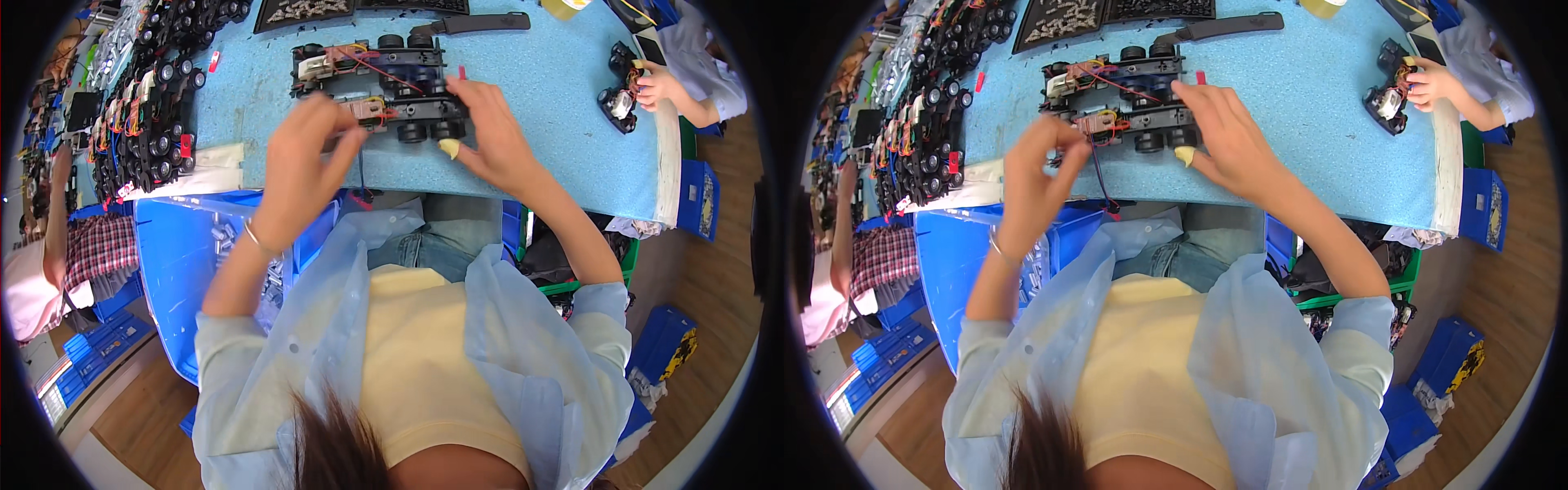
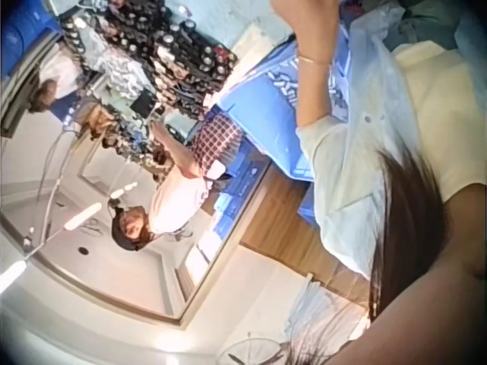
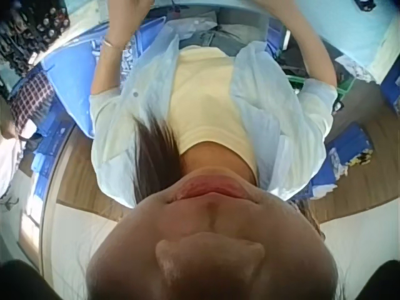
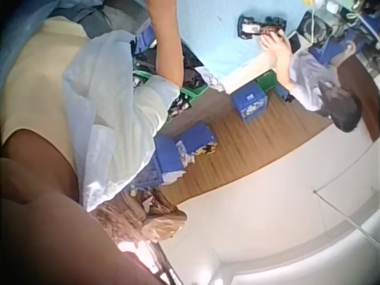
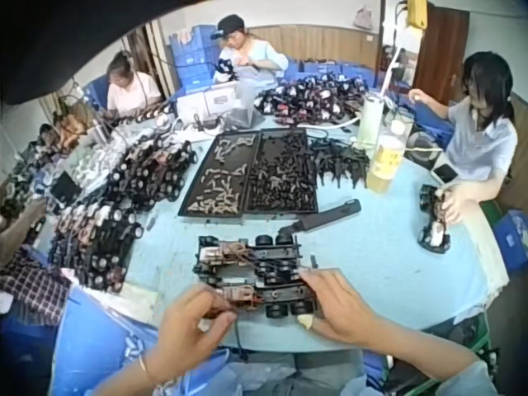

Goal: The person assembles toy vehicle chassis by connecting plastic parts, routing wires, and attaching components to each chassis by hand, then places the assembled chassis in a row on the table.

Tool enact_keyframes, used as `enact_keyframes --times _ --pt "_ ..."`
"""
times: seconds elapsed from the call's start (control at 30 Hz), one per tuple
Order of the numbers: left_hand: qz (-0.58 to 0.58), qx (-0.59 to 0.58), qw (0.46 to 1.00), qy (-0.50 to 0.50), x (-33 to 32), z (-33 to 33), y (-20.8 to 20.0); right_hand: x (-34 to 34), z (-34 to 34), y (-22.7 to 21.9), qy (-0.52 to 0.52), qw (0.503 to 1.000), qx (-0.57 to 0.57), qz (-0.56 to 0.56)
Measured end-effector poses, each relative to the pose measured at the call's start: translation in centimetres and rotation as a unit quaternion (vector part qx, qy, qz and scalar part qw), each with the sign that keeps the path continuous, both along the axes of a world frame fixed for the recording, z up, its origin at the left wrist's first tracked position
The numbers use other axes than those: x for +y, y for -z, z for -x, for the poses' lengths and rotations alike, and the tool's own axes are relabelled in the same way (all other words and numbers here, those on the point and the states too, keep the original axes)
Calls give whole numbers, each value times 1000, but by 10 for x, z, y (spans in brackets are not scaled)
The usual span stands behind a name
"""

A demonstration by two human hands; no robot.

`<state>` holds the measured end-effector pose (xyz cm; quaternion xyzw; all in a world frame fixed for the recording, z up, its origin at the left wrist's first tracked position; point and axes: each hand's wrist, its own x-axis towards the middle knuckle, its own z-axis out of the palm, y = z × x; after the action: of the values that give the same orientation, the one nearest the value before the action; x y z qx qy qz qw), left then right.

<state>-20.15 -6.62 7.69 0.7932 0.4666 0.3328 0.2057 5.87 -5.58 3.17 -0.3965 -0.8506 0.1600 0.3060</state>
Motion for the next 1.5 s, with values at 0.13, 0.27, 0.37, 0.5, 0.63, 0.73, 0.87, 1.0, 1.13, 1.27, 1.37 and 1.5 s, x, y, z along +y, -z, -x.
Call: enact_keyframes --times 0.13,0.27,0.37,0.5,0.63,0.73,0.87,1.0,1.13,1.27,1.37,1.5 --pt "134 -66 982 -115 -48 7 32 -5 8 -11 21 999 -31 -6" --pt "263 -143 951 -78 -61 2 54 -24 18 -16 27 999 -39 8" --pt "269 -162 948 -56 -63 10 57 -51 30 -15 33 999 -23 13" --pt "319 -248 914 -38 -67 26 59 -61 37 5 53 999 -1 1" --pt "378 -318 867 -72 -67 32 45 -46 38 15 87 996 -21 -27" --pt "381 -373 841 -89 -64 35 34 -39 43 8 106 989 -53 -89" --pt "363 -459 808 -71 -63 34 26 -65 72 9 -13 998 66 -19" --pt "364 -444 816 -65 -61 38 28 -69 99 20 -55 963 147 217" --pt "209 -228 943 -123 -58 49 36 -64 93 10 -105 941 189 260" --pt "-142 24 974 -173 -40 38 22 -48 69 -36 -106 902 291 301" --pt "-212 -44 973 -83 -9 6 9 -24 62 -68 -106 864 331 364" --pt "30 -219 974 53 23 -3 14 10 55 -86 -96 859 279 418"
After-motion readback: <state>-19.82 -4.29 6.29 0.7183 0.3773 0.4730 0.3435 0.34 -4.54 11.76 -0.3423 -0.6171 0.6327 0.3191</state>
